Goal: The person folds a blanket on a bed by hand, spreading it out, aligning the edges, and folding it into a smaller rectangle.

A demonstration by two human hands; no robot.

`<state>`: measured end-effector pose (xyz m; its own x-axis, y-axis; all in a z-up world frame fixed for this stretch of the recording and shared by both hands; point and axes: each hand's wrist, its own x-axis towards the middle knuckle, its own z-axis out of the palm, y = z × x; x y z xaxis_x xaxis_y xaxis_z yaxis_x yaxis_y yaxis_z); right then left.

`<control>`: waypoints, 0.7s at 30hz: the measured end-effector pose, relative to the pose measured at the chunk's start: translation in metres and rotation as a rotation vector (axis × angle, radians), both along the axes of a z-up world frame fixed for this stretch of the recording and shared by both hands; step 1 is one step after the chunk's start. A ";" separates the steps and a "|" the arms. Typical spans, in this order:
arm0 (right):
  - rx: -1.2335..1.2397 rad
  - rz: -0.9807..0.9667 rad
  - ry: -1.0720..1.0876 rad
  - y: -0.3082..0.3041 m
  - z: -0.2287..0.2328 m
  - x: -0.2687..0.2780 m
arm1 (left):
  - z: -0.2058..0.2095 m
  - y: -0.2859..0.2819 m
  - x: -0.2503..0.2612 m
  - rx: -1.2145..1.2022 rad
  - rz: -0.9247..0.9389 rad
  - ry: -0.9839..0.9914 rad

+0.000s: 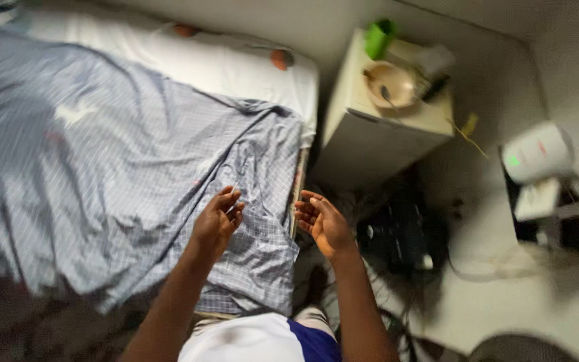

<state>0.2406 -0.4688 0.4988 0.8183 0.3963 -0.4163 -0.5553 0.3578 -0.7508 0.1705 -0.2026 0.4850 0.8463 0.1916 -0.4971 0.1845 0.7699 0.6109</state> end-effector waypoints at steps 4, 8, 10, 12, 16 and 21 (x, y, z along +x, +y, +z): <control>-0.028 0.154 -0.005 -0.008 -0.023 0.071 | -0.006 -0.015 0.007 -0.002 0.199 0.038; 0.001 0.311 0.050 -0.020 -0.031 0.126 | 0.003 -0.052 0.002 -0.033 0.410 -0.008; -0.036 0.371 0.060 -0.023 -0.029 0.149 | 0.011 -0.071 0.002 -0.034 0.487 0.014; -0.001 0.412 0.084 -0.026 -0.028 0.168 | 0.015 -0.089 0.003 0.007 0.521 0.045; -0.036 0.470 0.061 -0.024 -0.029 0.192 | 0.019 -0.107 0.004 0.021 0.585 0.004; 0.037 0.489 0.115 -0.018 -0.055 0.191 | 0.006 -0.109 -0.006 0.036 0.584 0.013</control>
